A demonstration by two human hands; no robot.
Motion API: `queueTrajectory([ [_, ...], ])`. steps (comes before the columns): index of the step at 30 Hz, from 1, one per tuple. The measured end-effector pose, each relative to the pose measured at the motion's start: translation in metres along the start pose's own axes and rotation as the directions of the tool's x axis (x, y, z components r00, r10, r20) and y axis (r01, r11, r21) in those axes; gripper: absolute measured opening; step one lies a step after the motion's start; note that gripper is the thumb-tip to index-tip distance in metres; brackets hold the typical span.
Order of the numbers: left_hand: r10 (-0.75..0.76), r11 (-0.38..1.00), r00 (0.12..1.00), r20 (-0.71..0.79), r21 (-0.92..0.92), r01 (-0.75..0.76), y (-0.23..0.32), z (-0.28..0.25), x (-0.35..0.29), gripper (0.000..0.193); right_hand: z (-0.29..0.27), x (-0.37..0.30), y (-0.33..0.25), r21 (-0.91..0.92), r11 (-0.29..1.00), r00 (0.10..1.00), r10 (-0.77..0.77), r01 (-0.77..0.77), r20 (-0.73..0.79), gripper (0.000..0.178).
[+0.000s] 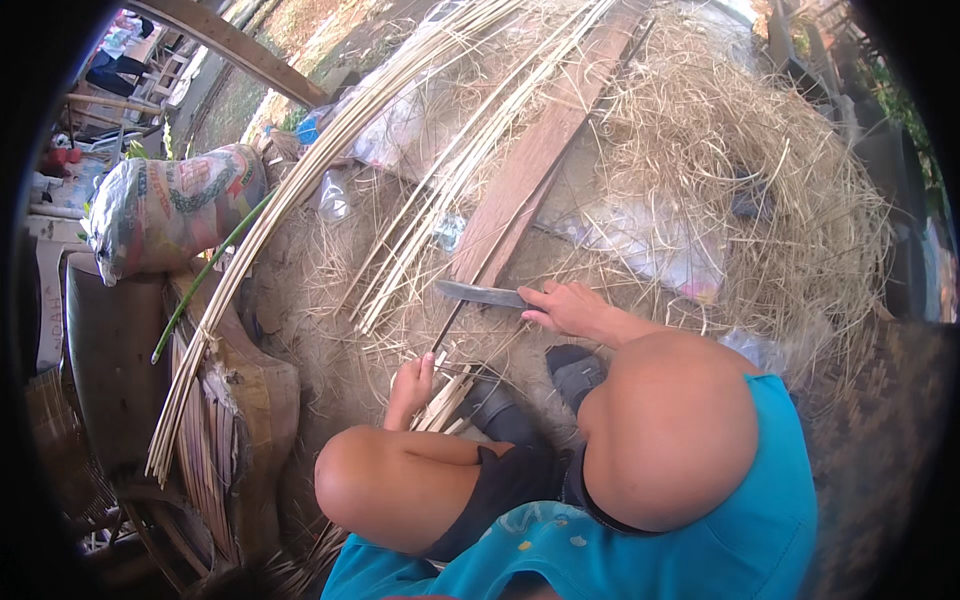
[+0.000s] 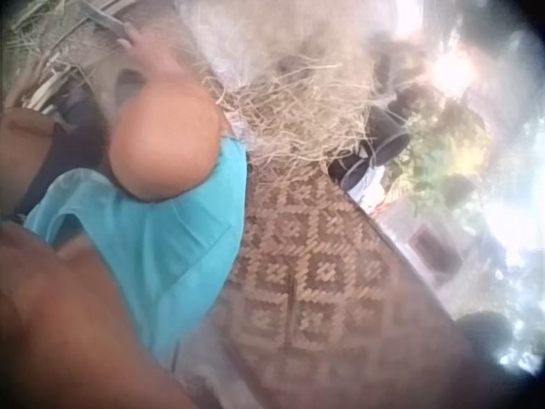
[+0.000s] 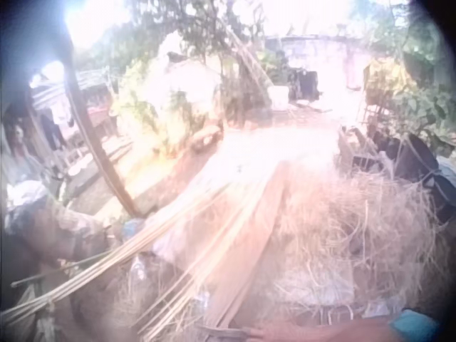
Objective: The person sits on the ground and uses a knife to split long bamboo sticks into thin strips. They repeatedly position each stick on a wooden board and draw the knife along its length to produce uniform strips.
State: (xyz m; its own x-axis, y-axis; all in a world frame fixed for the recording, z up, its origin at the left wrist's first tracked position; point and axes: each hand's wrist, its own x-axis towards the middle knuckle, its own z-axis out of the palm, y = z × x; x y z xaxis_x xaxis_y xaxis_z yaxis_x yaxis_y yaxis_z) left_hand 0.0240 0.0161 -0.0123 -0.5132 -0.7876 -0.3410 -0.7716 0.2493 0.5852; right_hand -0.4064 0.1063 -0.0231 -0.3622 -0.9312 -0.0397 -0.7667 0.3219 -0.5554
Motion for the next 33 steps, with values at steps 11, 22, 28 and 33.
queueTrajectory([
  [11,-0.417,0.903,0.904,0.092,0.158,0.4,-0.061,-0.042,-0.082,0.055,-0.027,0.026,0.043,-0.185,0.981,0.995,-0.076,0.063,-0.067,0.031],
  [22,0.055,0.998,0.997,-0.057,-0.002,-0.055,0.021,0.0,0.003,0.035,0.031,-0.035,-0.029,0.086,0.983,0.98,-0.172,0.164,0.1,0.046],
  [28,0.122,0.949,0.993,0.002,0.292,-0.117,-0.012,0.009,0.0,0.044,-0.007,0.034,0.036,0.067,0.983,0.982,0.174,-0.17,-0.072,0.046],
  [33,0.055,0.953,0.998,0.036,0.296,-0.063,-0.019,0.002,-0.012,0.046,-0.088,0.069,0.102,-0.132,0.931,0.897,0.278,-0.339,-0.343,0.034],
])
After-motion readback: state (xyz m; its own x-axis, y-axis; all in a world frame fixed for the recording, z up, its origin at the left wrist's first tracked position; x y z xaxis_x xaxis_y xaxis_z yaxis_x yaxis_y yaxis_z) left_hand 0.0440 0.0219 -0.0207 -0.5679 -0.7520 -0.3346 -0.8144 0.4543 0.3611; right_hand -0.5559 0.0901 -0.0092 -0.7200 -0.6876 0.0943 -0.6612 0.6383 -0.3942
